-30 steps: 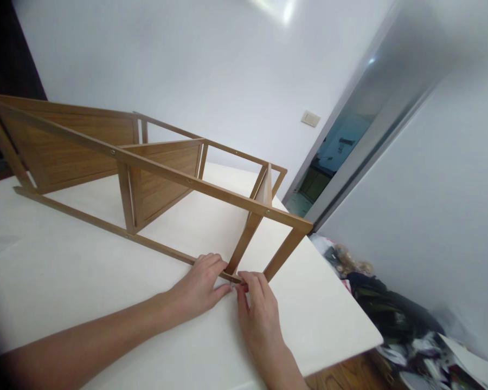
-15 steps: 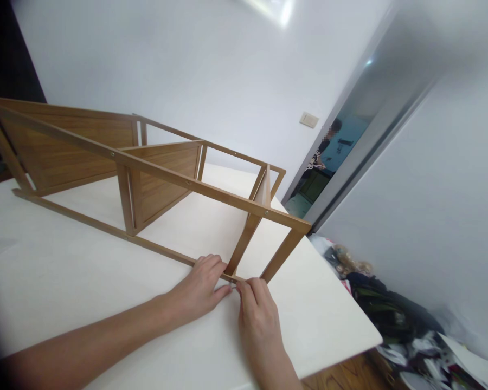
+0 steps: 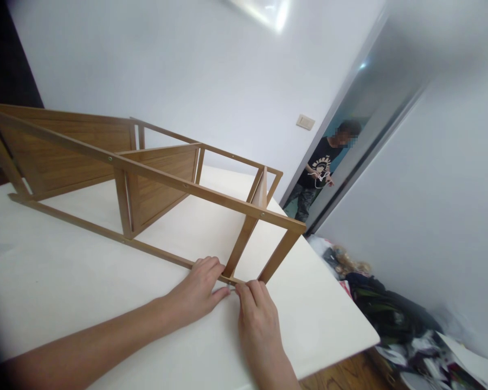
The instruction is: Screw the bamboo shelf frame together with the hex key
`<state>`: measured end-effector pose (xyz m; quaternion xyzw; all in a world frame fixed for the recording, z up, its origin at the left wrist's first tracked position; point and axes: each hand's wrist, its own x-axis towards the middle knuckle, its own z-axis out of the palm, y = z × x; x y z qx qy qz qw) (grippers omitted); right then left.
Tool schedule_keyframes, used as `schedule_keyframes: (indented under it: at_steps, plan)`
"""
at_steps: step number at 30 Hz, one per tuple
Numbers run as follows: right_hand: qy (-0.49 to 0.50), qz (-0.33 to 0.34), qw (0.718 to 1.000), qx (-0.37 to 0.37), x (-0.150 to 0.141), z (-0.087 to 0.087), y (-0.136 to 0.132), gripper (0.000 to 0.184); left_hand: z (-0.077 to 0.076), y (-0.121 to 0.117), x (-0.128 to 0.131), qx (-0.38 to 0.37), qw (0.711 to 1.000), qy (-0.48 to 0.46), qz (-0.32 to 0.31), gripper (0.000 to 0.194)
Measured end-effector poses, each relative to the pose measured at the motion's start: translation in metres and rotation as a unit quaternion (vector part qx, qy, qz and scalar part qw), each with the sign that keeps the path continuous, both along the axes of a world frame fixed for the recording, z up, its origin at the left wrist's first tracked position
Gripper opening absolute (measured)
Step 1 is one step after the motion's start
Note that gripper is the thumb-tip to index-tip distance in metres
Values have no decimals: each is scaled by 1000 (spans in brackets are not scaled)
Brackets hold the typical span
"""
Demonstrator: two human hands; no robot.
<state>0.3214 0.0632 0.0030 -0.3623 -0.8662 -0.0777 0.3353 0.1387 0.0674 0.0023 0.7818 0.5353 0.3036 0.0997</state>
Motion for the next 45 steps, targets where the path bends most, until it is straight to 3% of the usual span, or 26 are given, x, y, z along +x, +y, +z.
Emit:
schedule_keyframes:
  at_steps: [9, 17, 21, 25, 30, 36, 40, 42, 45]
  plan:
    - [-46, -6, 999, -8, -2, 5, 0, 29, 2, 1, -1, -17, 1000, -11, -4, 11]
    - [-24, 31, 998, -49, -2, 12, 4, 33, 3, -1, -1, -19, 999, -30, -9, 12]
    - [23, 51, 996, -66, 1, 27, 1, 26, 6, -2, -1, -13, 997, -77, -5, 18]
    - [100, 72, 992, -23, 5, 53, -6, 21, 12, -6, -1, 64, 992, -109, 11, 24]
    - [149, 50, 985, 66, 7, 88, -7, 19, 39, -14, 1, 190, 977, -92, 20, 9]
    - [152, 16, 967, 202, 1, 122, 11, 20, 103, -11, 3, 347, 933, -91, 26, 13]
    - [149, 30, 960, 236, -4, 136, 20, 23, 140, 3, 7, 396, 914, -81, 48, 28]
    - [147, 31, 961, 230, -6, 141, 23, 22, 148, 11, 9, 388, 917, -75, 47, 29]
    - [144, 32, 966, 214, -6, 147, 26, 18, 147, 21, 13, 351, 934, -58, 45, 20]
